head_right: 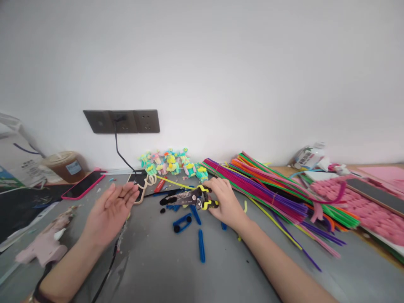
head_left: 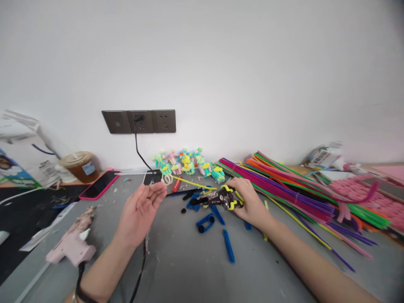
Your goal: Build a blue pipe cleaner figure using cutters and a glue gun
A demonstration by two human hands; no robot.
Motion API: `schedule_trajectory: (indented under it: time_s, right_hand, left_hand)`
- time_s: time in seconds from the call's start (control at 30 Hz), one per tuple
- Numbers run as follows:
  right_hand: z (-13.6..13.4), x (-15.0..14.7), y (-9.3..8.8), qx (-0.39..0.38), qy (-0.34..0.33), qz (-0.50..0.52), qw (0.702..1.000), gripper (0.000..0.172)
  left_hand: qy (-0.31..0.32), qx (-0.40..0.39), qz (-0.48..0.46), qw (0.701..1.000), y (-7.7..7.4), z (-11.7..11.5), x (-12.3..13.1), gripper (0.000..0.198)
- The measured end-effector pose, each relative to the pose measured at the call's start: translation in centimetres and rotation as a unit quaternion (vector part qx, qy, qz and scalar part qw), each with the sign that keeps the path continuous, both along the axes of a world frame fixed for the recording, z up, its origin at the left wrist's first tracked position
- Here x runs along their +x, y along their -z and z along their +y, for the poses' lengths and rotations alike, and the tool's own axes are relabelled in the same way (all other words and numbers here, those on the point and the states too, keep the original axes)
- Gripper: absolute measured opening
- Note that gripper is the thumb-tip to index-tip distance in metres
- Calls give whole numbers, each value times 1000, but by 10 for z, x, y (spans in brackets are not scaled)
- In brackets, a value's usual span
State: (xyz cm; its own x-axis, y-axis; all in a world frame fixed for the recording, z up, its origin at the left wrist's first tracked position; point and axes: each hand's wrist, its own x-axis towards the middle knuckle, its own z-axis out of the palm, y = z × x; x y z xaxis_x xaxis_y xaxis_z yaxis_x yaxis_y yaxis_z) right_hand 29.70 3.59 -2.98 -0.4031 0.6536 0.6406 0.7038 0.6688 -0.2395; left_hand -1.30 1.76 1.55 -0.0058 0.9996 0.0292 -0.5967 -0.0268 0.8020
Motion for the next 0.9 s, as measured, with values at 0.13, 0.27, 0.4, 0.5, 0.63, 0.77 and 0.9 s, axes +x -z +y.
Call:
schedule_trajectory:
  time_s: [0.13,0.27,0.4,0.5,0.63,0.77,0.9]
  right_hand:
    - [1,0,1,-6,-3,1,1000,44]
    - [0,0,2,-17,-5,2,1000,44]
    - [-1,1,2,-14,0,1,1000,43]
    - [0,1,2,-13,4,-3,1000,43]
    - [-1,1,0,-9,5,-5,1000,42]
    - [-1,0,-1,-6,5,-6,1000,40]
    - [-1,-1,0,-12,3,-4,1000,38]
  left_hand:
    - [115,-14,-23,993,-3,-5,-1,48]
    - [81,41,191,977,8,-7,3,40]
    - [109,99,444,884,14,-7,7,40]
    - [138,141,522,830,13,-7,7,51]
    - [76,199,566,796,12,-7,7,48]
    - [24,274,602,750,14,-7,7,42]
    - [36,305,604,735,16,-8,5,31]
